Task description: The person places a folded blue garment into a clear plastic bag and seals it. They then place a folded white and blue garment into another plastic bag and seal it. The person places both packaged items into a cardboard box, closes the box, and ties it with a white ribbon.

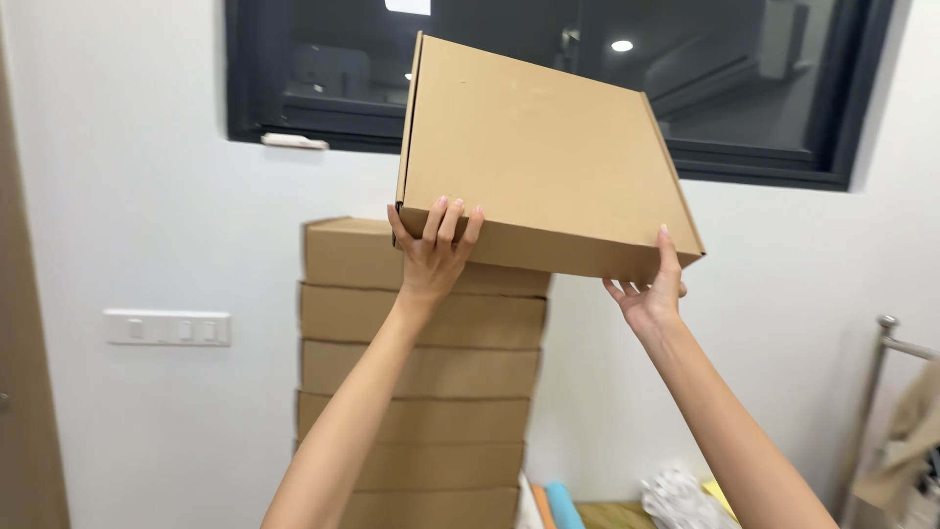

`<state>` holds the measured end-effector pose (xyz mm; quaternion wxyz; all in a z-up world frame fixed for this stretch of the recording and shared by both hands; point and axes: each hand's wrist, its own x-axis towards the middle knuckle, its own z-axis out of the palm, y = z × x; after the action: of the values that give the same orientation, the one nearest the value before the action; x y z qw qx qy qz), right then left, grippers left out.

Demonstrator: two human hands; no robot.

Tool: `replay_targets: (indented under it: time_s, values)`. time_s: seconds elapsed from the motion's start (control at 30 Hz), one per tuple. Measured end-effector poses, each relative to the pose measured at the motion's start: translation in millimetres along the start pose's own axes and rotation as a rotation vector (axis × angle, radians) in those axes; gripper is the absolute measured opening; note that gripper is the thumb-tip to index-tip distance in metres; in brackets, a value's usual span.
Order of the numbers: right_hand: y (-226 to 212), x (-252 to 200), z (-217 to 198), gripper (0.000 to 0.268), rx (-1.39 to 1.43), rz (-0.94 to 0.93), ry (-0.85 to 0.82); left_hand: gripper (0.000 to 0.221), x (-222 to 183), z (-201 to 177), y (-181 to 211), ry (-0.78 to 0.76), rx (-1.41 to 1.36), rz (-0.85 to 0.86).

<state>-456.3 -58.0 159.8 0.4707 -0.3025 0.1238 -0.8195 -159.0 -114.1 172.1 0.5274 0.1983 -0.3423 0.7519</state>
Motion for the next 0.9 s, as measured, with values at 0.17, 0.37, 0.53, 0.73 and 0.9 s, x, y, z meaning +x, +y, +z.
replay_targets:
  time_s: [0.17,0.37,0.53,0.73,0.9]
  values:
    - [-76.7,22.7,-126.2,0.117,0.006,0.012,0.093,0.038,11.1,-36.9,138.5,0.001,-0.061,-0.056]
    - [-163.6,6.3,-304.6,0.098,-0.116,0.069,0.152,0.039,0.9,-121.6,332.9,-0.114,-0.086,-0.108]
    - [-193.7,-19.6,-457.4,0.098,-0.209,0.175,0.293,0.043,-18.9,-227.7,435.8,-0.326,-0.157,-0.122]
    - [-187.7,-76.1,-609.6,0.101,-0.291,0.344,0.484,0.053,-59.5,-381.8,492.6,-0.654,-0.314,-0.073]
    - [-150.1,-129.6,-742.8,0.105,-0.466,0.48,0.637,0.074,-114.8,-507.1,528.4,-0.947,-0.452,-0.094]
